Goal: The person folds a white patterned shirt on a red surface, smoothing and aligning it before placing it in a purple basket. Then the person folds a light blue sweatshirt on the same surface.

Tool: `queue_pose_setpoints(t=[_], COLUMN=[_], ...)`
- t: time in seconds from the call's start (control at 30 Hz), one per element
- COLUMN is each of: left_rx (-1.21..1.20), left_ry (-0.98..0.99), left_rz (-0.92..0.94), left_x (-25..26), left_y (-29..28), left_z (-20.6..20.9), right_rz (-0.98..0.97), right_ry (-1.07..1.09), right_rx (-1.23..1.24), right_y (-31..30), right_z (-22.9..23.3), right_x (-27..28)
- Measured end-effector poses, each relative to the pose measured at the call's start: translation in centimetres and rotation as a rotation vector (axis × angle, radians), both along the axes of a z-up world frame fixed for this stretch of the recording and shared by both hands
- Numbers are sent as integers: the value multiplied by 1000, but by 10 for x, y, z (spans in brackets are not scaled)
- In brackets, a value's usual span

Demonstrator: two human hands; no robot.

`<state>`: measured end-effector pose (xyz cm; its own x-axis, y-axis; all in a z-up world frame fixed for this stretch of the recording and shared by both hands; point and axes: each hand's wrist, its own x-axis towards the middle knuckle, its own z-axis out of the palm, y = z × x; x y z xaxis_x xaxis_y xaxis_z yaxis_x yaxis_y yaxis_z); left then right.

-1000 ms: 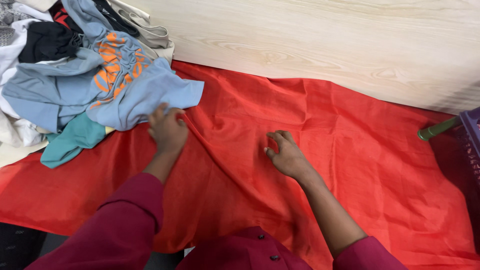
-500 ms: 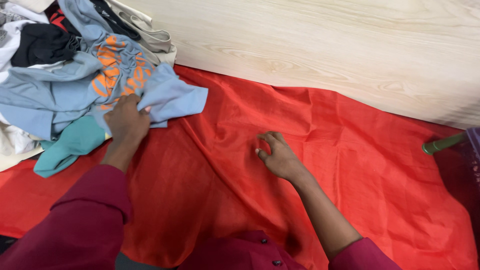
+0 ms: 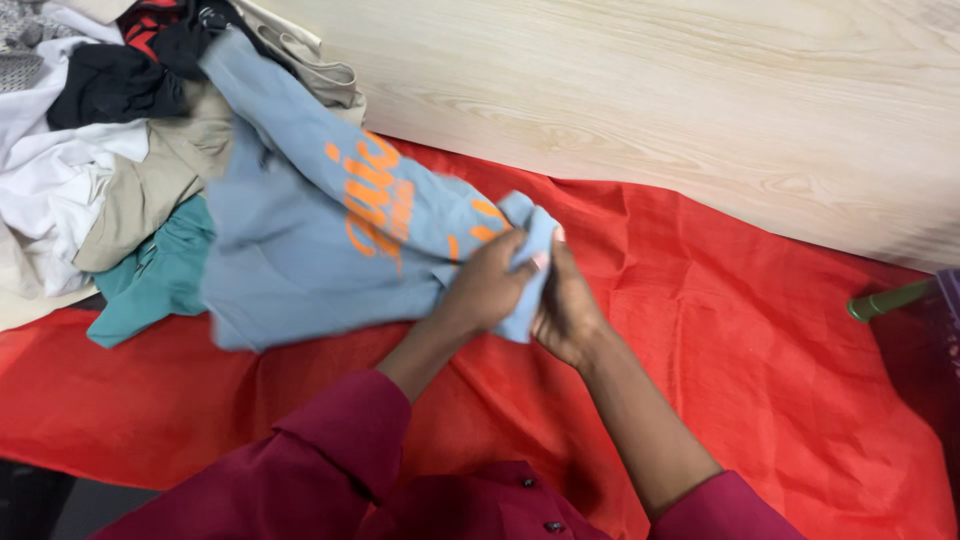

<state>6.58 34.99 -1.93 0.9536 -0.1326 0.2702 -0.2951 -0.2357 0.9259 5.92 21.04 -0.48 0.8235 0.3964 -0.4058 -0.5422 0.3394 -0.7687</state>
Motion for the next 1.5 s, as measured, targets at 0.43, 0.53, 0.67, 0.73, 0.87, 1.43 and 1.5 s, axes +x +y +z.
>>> queue_pose_setpoints(t=[0.43,0.53,0.67,0.73,0.87,1.43,1.5], left_rx=[133,473,622,646,567,138,36], left_ry=[107,-26,89,179,436,113,96], left_rz=[141,376,504,603,863,674,569], left_x=[-12,-14,-11,-6,9,14,17], left_y=[22,49,74,86,117,126,98], left_z=[-23,-22,-30,-37,-49,-87,-79], right_rz=[-723,-1016,-808,-642,-619,-466,-426], right_ry=[-43,-311,-343,-365,-405,-837,-869], right_rx=[246,-67,-569,-762,-1018,-1665,-1452], right_y=[-82,-92,-101,-101,-101,-71,-63], right_z=[-12,-8,-14,-20,-37,-18,-12], right_x=[-15,-18,-13,-11,-19,-47,-53])
